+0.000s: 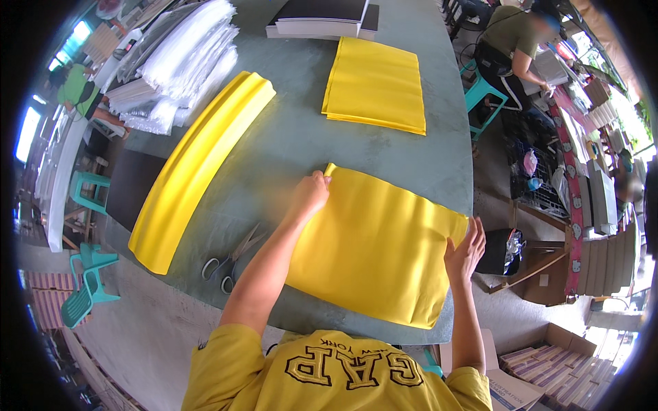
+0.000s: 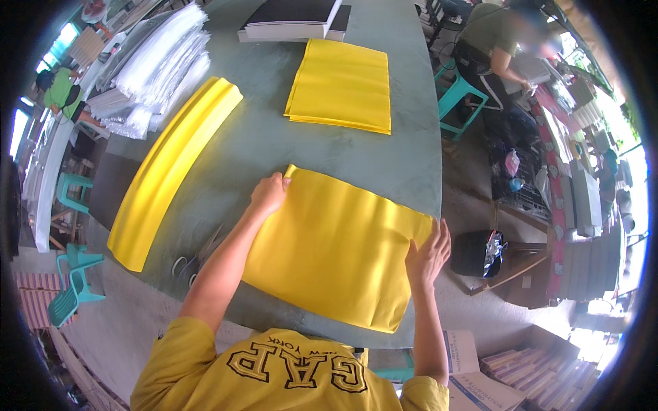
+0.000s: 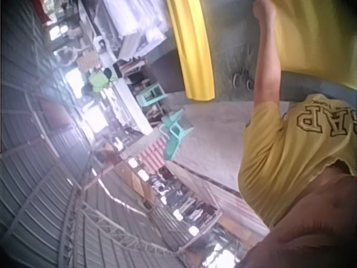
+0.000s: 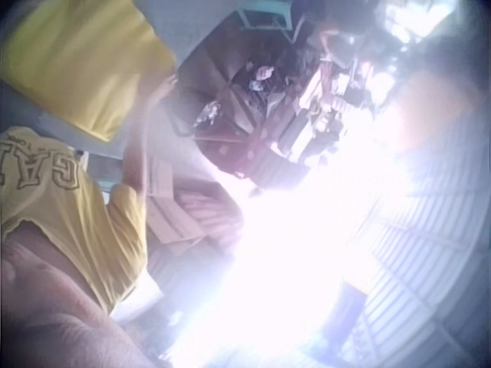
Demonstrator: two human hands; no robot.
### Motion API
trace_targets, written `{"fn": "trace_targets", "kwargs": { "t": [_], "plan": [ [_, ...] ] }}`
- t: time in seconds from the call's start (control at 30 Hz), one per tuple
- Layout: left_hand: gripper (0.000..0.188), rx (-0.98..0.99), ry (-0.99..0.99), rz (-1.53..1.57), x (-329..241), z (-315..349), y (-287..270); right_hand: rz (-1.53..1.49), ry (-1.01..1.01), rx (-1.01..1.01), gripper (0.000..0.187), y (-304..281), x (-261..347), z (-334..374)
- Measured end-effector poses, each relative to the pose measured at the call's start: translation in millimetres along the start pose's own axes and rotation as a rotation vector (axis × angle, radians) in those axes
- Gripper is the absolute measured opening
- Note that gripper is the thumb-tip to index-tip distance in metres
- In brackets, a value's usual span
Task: The person folds and cuts sheets of yellow paper by hand using shears at a work table.
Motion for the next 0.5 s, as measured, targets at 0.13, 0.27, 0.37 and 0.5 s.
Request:
{"fn": "trace_targets", "kwargs": {
  "t": [0.13,0.27,0.37,0.5],
  "plan": [
    [0.033,-0.015,-0.005,-0.006,2,-2,3,-0.115,-0.44,0.019,0.049,22,83,-5],
    [0.029,0.0,-0.07,0.046,-3,-3,-1,-0.194,-0.655,0.346,0.059,70,162,-1],
    [0.029,-0.029,-0.091,0.079,1,-5,2,-0.099,-0.641,0.386,0.061,104,175,-1],
    [0.029,-0.024,-0.118,0.101,3,-7,4,-0.078,-0.608,0.377,0.063,119,174,-1]
  ]
}}
Point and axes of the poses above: each hand's wrist, its own z-axis away from the middle knuckle, its own y-axis out of the palm, x = y × z, the point moved 2 cm from there along -z, towards the middle knuckle, and after that the axes turned 6 degrees about -x, right-handed, at the moved point
